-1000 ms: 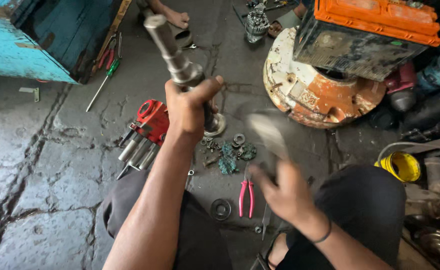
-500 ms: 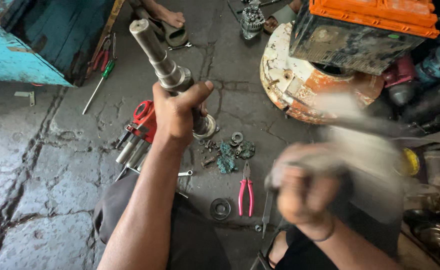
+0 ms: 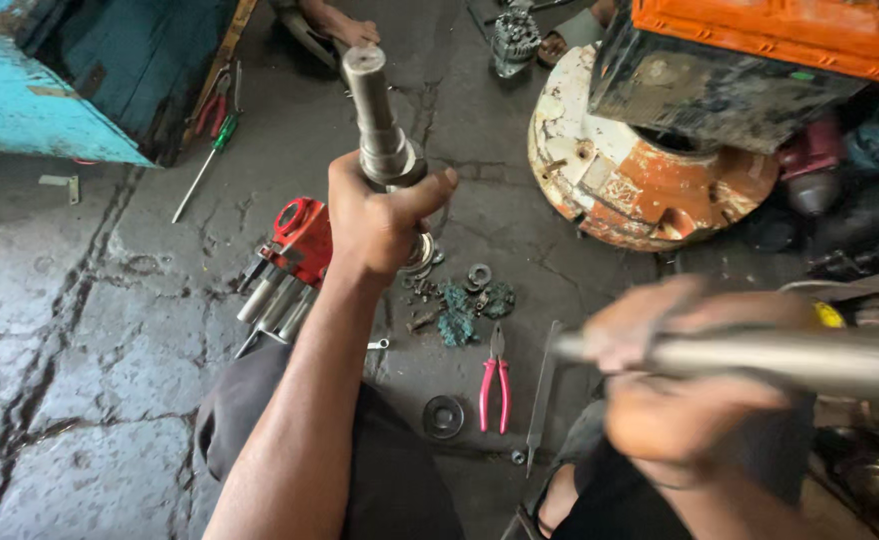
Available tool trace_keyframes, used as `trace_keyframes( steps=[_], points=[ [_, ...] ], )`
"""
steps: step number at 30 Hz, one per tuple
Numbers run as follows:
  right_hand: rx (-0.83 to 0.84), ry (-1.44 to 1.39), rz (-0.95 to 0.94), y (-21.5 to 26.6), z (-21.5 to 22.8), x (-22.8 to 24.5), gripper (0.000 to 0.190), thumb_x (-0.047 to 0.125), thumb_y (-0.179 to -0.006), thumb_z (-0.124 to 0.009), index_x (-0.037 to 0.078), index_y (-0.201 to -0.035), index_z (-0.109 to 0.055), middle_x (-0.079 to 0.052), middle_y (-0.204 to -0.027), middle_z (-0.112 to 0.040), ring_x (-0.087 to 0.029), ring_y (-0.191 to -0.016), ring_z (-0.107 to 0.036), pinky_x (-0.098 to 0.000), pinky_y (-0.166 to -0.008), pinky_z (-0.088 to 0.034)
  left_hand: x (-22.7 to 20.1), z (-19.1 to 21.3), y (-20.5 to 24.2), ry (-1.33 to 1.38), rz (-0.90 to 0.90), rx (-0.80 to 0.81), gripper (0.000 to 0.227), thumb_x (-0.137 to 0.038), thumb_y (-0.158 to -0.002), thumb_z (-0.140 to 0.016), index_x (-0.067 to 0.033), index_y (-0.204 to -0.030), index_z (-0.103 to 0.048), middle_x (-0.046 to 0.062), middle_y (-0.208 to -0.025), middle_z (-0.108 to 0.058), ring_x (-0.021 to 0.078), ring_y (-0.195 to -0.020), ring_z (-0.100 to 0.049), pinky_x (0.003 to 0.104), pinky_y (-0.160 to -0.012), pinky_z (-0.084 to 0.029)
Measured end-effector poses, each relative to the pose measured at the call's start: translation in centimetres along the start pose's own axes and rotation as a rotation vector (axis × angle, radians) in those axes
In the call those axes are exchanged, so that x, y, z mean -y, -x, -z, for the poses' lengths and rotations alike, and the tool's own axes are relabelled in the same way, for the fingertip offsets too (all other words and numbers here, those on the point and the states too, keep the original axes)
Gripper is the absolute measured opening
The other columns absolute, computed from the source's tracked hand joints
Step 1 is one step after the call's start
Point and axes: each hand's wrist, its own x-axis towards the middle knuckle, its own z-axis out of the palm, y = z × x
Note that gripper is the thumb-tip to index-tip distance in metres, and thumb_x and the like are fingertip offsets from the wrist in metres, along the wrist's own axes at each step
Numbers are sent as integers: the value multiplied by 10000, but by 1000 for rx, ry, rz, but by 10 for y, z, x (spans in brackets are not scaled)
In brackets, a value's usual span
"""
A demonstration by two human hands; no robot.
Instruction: The person sits on the floor and uses a hammer to tap a cylindrical metal component onto a shaft. They repeatedly strike the part to seat it, then rotate the shaft to check alignment and fit.
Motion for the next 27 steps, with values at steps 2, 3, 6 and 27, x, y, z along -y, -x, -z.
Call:
trace_keyframes(
  steps=[2,3,6,27],
  points=[
    [207,430,-96,2,-4,-21,373,452,-1129,-468,109,-1240,-567,-65,-829,-583,-171,-709,-571,-314,-660,-521,0,-4,-2,54,8,-31,246,-216,-707,-846,-99,-730,-631,-4,-676,-670,95,-557,-609,279,-528,-496],
    [404,841,-173,1,-6,-29,398,433,-1163,-426,72,-1255,-566,-61,-868,-587,-183,-769,-578,-327,-724,-495,0,-6,-1,102,15,-65,250,-207,-689,-852,-117,-771,-634,-9,-697,-674,92,-575,-618,281,-535,-512],
    [252,677,-924,-1,-6,-25,376,424,-1055,-521,88,-1119,-678,-43,-725,-578,-142,-625,-505,-302,-553,-446,2,-12,10,-226,-179,-5,273,-191,-649,-884,-99,-822,-693,2,-738,-701,94,-648,-652,285,-619,-523],
    [174,649,-978,-47,6,9,393,427,-1023,-451,72,-1031,-618,-15,-673,-560,-117,-526,-498,-285,-455,-420,3,-16,6,52,-161,-143,292,-215,-733,-862,-89,-764,-600,-26,-727,-635,67,-642,-591,267,-621,-525]
  ],
)
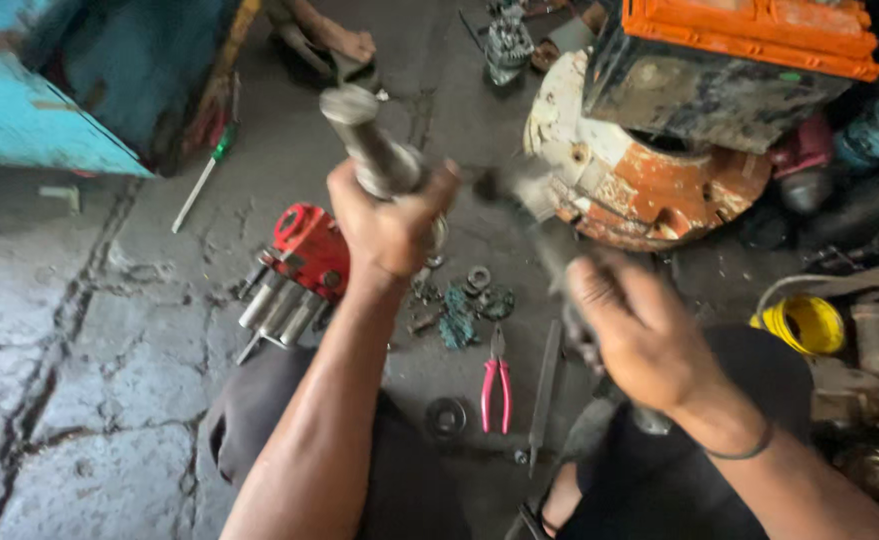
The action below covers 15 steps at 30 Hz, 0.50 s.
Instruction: The person sits on the floor and uses a hammer to tap a cylindrical metal component onto a shaft. They repeatedly strike the part to seat it, then rotate the shaft to check alignment and fit.
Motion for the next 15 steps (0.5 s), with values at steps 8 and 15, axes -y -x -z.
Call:
trace_keyframes(
  steps=[8,15],
  points=[
    [-43,190,295,-18,-28,-20,424,471,-1028,-443,80,-999,-605,16,-646,-582,-91,-540,-559,-243,-491,-450,9,14,-11,125,2,-25,305,-156,-757,-843,-69,-756,-551,9,-675,-589,115,-553,-557,300,-533,-471],
    [147,-39,-100,-29,-23,-30,446,491,-975,-490,68,-939,-627,-12,-648,-565,-120,-492,-508,-294,-428,-425,3,24,-16,389,26,-115,257,-105,-767,-807,-53,-795,-557,37,-638,-595,139,-508,-574,297,-494,-469]
  ],
)
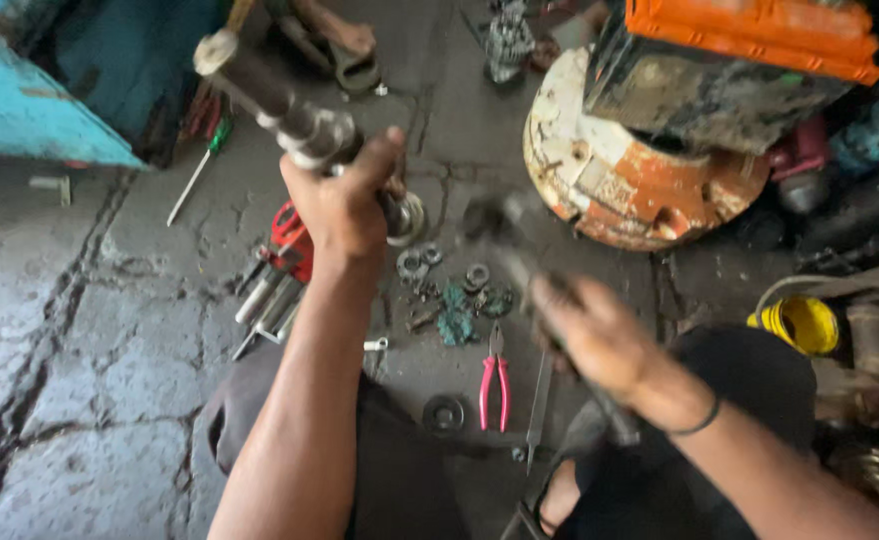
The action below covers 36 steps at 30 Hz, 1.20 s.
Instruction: The person sits on the floor and uses a hammer to tap a cylindrical metal component onto a shaft. They repeatedly strike the part to seat it, then rotate the shaft to check alignment and fit.
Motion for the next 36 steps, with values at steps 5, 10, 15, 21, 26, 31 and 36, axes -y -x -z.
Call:
trace_keyframes(
  steps=[5,10,15,21,26,31,36],
  points=[
    [-104,-73,564,3,13,27,383,449,-1067,-483,72,-1051,-548,10,-722,-544,-83,-565,-494,-253,-490,-421,1,0,-4,-198,20,11,239,-127,-778,-804,-47,-768,-579,20,-647,-607,124,-506,-581,288,-487,-466],
    [-128,276,542,-14,-1,16,363,425,-1057,-487,82,-1004,-593,23,-654,-544,-80,-536,-513,-265,-480,-423,3,-2,0,-82,46,34,240,-160,-777,-800,-43,-753,-592,38,-621,-591,139,-494,-574,298,-497,-474],
    [4,-59,148,-29,2,-12,388,423,-996,-548,40,-949,-592,5,-609,-527,-97,-454,-462,-281,-399,-381,3,2,1,-183,102,13,236,-163,-748,-801,-54,-762,-592,25,-632,-606,134,-487,-576,299,-478,-466],
    [23,-127,136,-42,6,-17,294,240,-886,-716,41,-1071,-604,-52,-810,-699,-137,-692,-694,-294,-487,-510,12,3,2,114,374,195,220,-201,-784,-742,-40,-785,-592,77,-633,-564,211,-508,-573,357,-488,-465],
    [256,-395,88,-38,6,-9,450,183,-814,-711,25,-1227,-625,-65,-1031,-764,-163,-905,-751,-353,-684,-626,24,-2,4,533,526,304,272,-300,-789,-702,-48,-793,-600,90,-792,-579,233,-737,-589,412,-613,-502],
    [284,-404,127,-31,10,-9,291,142,-868,-731,-46,-1084,-673,-157,-869,-753,-226,-750,-708,-346,-651,-568,27,-3,5,692,701,278,436,-465,-858,-772,-109,-764,-538,62,-739,-526,234,-677,-562,392,-562,-473],
    [232,-374,299,-34,12,-14,239,161,-876,-763,-22,-1004,-678,-118,-852,-713,-188,-766,-681,-332,-679,-560,31,-20,4,329,475,-273,534,-620,-775,-749,-131,-726,-540,50,-604,-521,269,-523,-621,448,-467,-556]
  ],
)
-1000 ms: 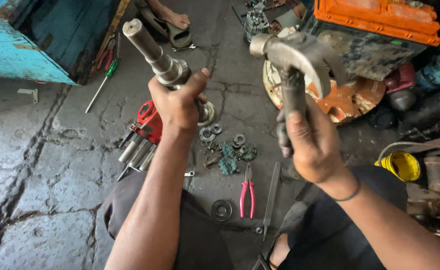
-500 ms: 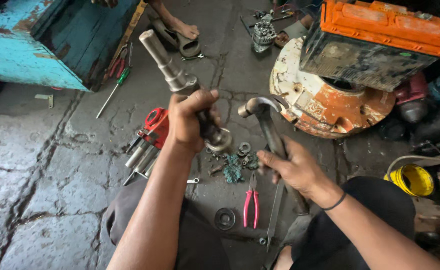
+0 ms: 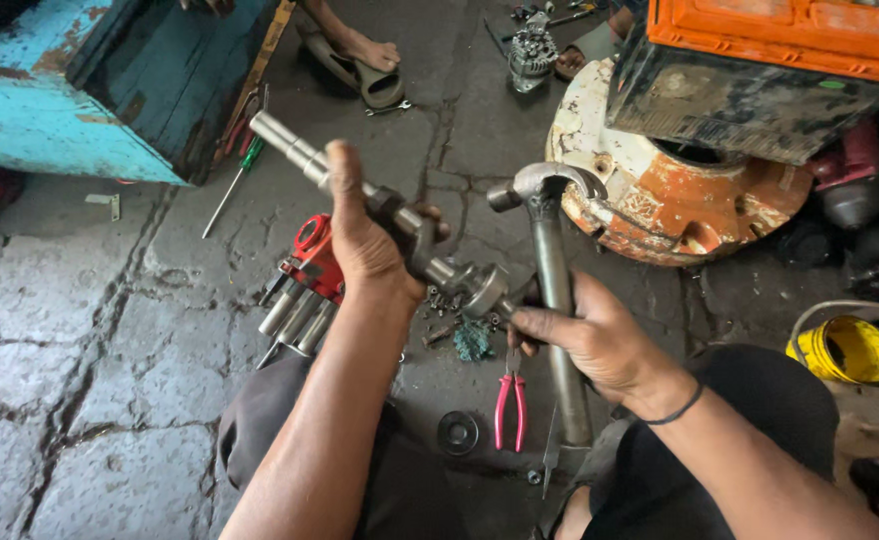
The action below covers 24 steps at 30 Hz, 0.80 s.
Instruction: The person sits on the floor and uses a hammer to tap a cylindrical metal component onto a shaft. They repeatedly strike the part to seat it, then rotate the shaft to check alignment and fit.
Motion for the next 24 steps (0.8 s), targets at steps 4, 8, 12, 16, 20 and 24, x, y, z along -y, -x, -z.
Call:
trace_keyframes(
  steps=[4,8,12,16,20,24],
  points=[
    [-109,295,64,-2,-9,-6,310,170,-857,-785,-11,-1070,-652,-90,-837,-692,-168,-765,-690,-315,-717,-571,-1,-5,9,-118,-187,-3,725,-661,-870,-600,60,-802,-641,161,-643,-686,269,-564,-734,368,-525,-612],
    [-271,543,196,3,-18,-16,519,141,-783,-816,39,-1223,-559,-21,-844,-612,-127,-751,-633,-317,-699,-569,12,-12,18,-258,-31,133,441,-470,-854,-709,-62,-953,-573,89,-702,-693,224,-561,-689,378,-510,-587],
    [-276,403,73,-3,-18,-17,367,159,-851,-747,60,-1156,-571,27,-793,-624,-97,-681,-635,-311,-621,-550,13,-15,8,-224,-9,0,379,-386,-866,-737,-66,-937,-548,69,-604,-591,208,-434,-582,358,-390,-470],
    [-321,560,-22,6,-21,8,181,208,-934,-704,39,-935,-641,-29,-686,-587,-157,-588,-572,-336,-550,-491,-2,-8,-3,-116,-141,-131,364,-336,-896,-743,-33,-849,-547,66,-575,-549,175,-415,-562,358,-365,-481],
    [-384,304,289,30,-23,58,232,217,-1019,-603,22,-894,-615,-71,-701,-606,-175,-579,-612,-329,-526,-524,-9,-7,-11,-198,-381,-14,346,-286,-900,-755,-7,-779,-590,76,-608,-599,161,-418,-566,335,-361,-464],
    [-647,276,833,45,-37,51,205,254,-1156,-527,69,-1198,-448,-61,-725,-497,-163,-587,-521,-346,-577,-516,-4,5,-11,-257,-441,31,296,-231,-908,-743,-1,-771,-615,78,-633,-619,157,-440,-586,327,-370,-463]
  ],
)
